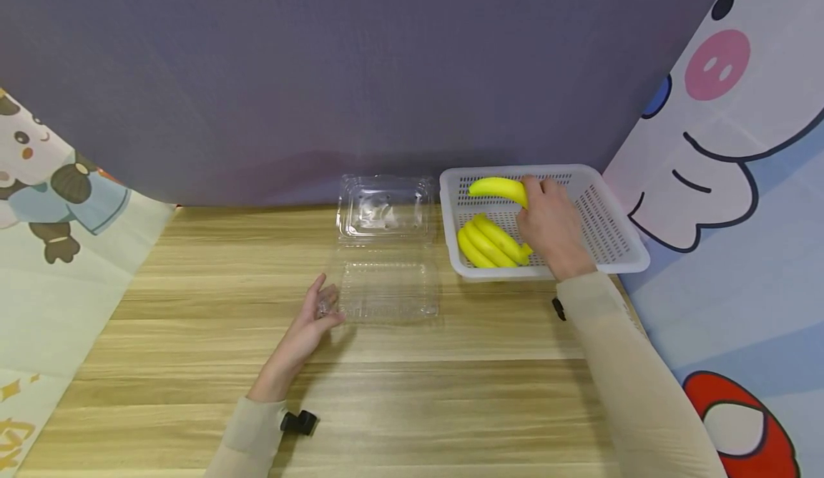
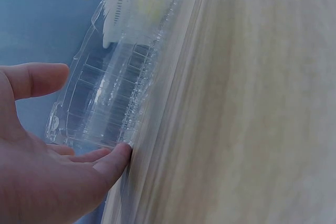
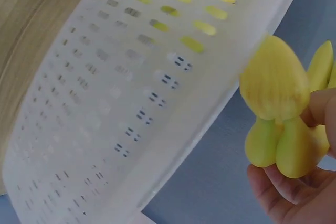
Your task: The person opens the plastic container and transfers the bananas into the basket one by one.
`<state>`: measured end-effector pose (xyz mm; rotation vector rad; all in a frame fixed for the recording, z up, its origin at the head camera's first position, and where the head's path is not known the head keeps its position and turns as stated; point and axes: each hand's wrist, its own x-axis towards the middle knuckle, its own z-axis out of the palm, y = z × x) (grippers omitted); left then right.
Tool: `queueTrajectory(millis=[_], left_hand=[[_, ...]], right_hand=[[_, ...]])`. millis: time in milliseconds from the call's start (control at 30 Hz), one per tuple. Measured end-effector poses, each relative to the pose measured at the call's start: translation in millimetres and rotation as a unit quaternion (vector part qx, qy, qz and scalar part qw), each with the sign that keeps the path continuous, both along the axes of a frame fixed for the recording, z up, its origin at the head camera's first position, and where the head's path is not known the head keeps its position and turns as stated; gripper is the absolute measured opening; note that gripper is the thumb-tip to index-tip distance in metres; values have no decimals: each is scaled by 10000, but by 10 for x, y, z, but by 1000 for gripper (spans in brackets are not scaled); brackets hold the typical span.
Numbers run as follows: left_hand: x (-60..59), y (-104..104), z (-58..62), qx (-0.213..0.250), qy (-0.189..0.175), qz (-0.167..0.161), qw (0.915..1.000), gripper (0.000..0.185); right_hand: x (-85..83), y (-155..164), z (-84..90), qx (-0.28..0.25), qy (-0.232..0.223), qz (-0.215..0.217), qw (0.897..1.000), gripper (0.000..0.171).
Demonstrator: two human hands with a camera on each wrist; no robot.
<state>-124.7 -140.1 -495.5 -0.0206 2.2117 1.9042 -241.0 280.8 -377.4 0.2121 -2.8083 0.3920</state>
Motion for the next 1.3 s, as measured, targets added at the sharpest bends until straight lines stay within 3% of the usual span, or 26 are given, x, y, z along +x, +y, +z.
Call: queueTrajectory(millis=[533, 1300], left_hand=[[-9, -10, -28, -70, 41, 11, 10000, 98], [-6, -15, -20, -92, 54, -29, 9999, 96]], right_hand=[[-20, 110, -131, -34, -210, -65, 9998, 51], [-66, 158, -264, 1, -1013, -178, 9947, 53]])
